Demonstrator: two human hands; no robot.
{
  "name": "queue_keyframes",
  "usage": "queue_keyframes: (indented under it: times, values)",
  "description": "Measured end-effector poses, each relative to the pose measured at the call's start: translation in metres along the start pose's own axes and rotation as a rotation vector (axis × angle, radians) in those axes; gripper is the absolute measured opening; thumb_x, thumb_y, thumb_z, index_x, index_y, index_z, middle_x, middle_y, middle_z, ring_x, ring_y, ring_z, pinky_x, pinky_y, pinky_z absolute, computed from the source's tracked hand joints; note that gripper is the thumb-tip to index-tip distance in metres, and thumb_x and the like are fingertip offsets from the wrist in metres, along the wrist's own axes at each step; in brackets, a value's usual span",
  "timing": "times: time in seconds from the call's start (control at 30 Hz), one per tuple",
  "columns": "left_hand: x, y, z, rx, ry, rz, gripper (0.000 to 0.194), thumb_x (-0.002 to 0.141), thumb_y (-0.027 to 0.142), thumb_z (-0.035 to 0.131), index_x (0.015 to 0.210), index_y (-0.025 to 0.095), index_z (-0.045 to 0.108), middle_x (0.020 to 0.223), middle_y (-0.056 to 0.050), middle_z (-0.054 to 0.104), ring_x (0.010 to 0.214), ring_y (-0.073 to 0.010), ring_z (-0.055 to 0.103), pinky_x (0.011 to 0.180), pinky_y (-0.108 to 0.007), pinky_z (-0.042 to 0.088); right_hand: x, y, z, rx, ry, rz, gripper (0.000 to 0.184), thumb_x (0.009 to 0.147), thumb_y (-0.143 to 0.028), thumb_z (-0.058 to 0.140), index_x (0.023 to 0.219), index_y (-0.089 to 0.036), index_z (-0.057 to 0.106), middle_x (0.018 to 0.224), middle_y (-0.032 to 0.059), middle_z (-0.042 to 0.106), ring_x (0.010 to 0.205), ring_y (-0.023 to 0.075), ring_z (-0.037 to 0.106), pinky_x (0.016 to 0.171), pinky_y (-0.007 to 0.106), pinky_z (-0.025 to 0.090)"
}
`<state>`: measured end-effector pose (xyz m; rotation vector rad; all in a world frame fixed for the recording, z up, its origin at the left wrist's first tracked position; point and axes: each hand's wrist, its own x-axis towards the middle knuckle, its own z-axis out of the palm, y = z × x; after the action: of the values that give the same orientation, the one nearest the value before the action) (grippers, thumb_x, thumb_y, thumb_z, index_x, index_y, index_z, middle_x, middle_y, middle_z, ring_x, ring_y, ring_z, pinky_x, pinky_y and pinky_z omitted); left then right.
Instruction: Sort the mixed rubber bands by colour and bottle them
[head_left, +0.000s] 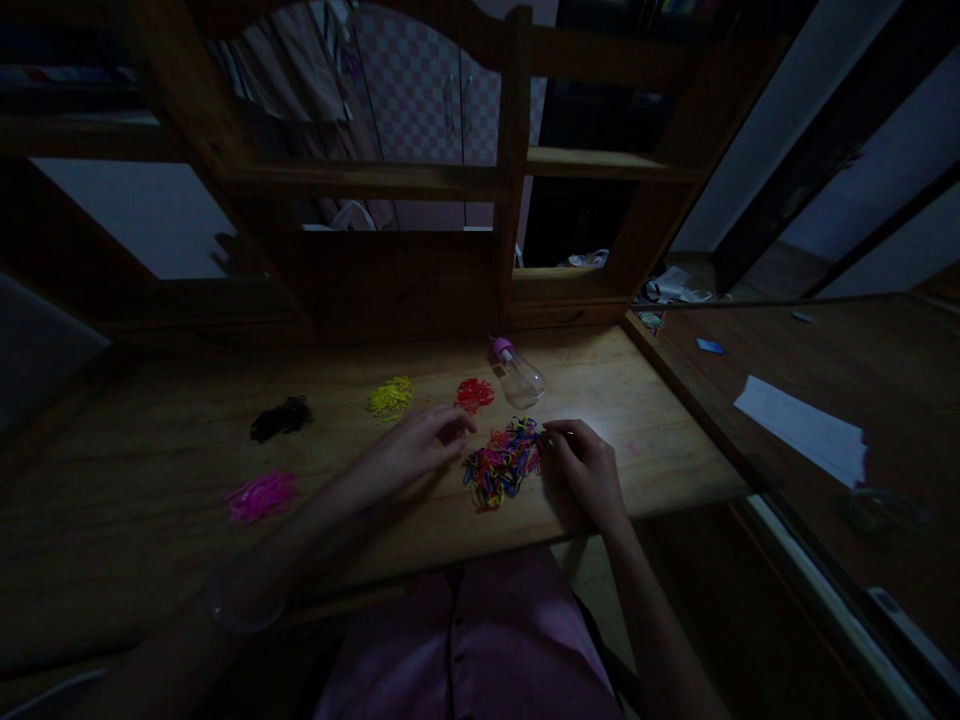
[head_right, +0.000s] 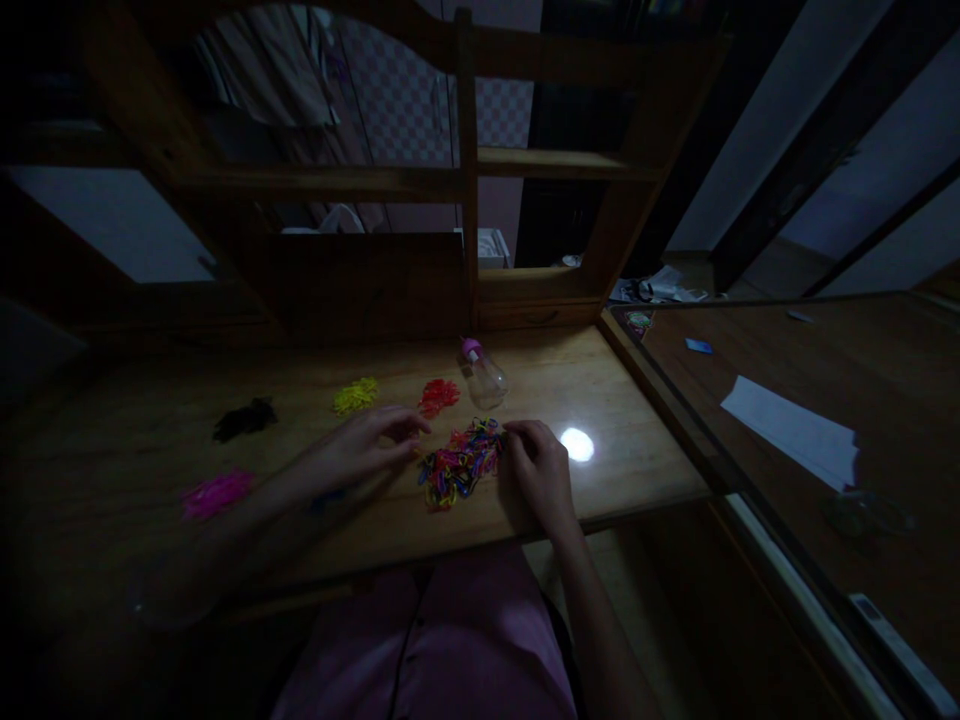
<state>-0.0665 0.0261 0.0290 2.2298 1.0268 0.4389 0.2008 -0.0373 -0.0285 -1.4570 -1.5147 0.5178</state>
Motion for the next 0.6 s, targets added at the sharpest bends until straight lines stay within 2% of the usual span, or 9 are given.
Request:
queue_keyframes:
  times: [0.1, 0.27, 0.4, 0.47, 0.6]
  values:
    - [-0.01, 0.001, -0.006, 0.077, 0.027, -0.055, 0.021, 0.087, 0.029, 0.053, 0.101, 0.02, 0.066, 0.1, -0.005, 0.066, 0.092, -0.0201, 0.06, 0.082, -0.033, 0.043, 0.0, 0.0, 0.0, -0.001, 0.0, 0.001, 0.021, 0.092, -0.024, 0.05, 0.099, -0.022, 0.07, 0.099, 0.0047, 0.07, 0.094, 0.0204, 0.065, 0.085, 0.033, 0.049]
    - [-0.023, 0.01, 0.002, 0.043, -0.061, -0.106, 0.024, 0.085, 0.022, 0.053, 0.105, 0.022, 0.065, 0.092, -0.003, 0.068, 0.083, -0.0185, 0.06, 0.074, -0.03, 0.044, 0.0, -0.001, -0.001, -0.016, -0.004, 0.008, 0.021, 0.091, -0.025, 0.05, 0.099, -0.022, 0.07, 0.098, 0.005, 0.071, 0.093, 0.0213, 0.065, 0.083, 0.033, 0.049]
    - [-0.032, 0.03, 0.01, 0.065, -0.068, -0.027, 0.023, 0.09, 0.021, 0.048, 0.106, 0.022, 0.064, 0.1, -0.004, 0.067, 0.091, -0.0199, 0.059, 0.081, -0.032, 0.043, 0.0, -0.002, -0.001, -0.02, 0.002, 0.0, 0.022, 0.091, -0.024, 0.05, 0.099, -0.022, 0.07, 0.098, 0.0048, 0.071, 0.093, 0.021, 0.065, 0.083, 0.032, 0.049]
    - [-0.036, 0.039, 0.013, 0.055, -0.13, 0.028, 0.022, 0.092, 0.019, 0.046, 0.103, 0.022, 0.064, 0.102, -0.004, 0.067, 0.094, -0.0193, 0.059, 0.083, -0.031, 0.043, 0.0, -0.003, -0.001, -0.015, 0.002, 0.001, 0.022, 0.091, -0.024, 0.05, 0.099, -0.022, 0.07, 0.098, 0.0047, 0.071, 0.093, 0.0207, 0.065, 0.083, 0.032, 0.049]
    - [-0.042, 0.04, 0.021, 0.026, -0.212, 0.138, 0.025, 0.093, 0.013, 0.042, 0.104, 0.023, 0.063, 0.109, -0.003, 0.066, 0.1, -0.0176, 0.059, 0.087, -0.03, 0.044, 0.0, -0.002, -0.001, -0.025, 0.005, -0.007, 0.021, 0.091, -0.023, 0.05, 0.098, -0.022, 0.07, 0.097, 0.0043, 0.07, 0.092, 0.0201, 0.065, 0.082, 0.032, 0.049]
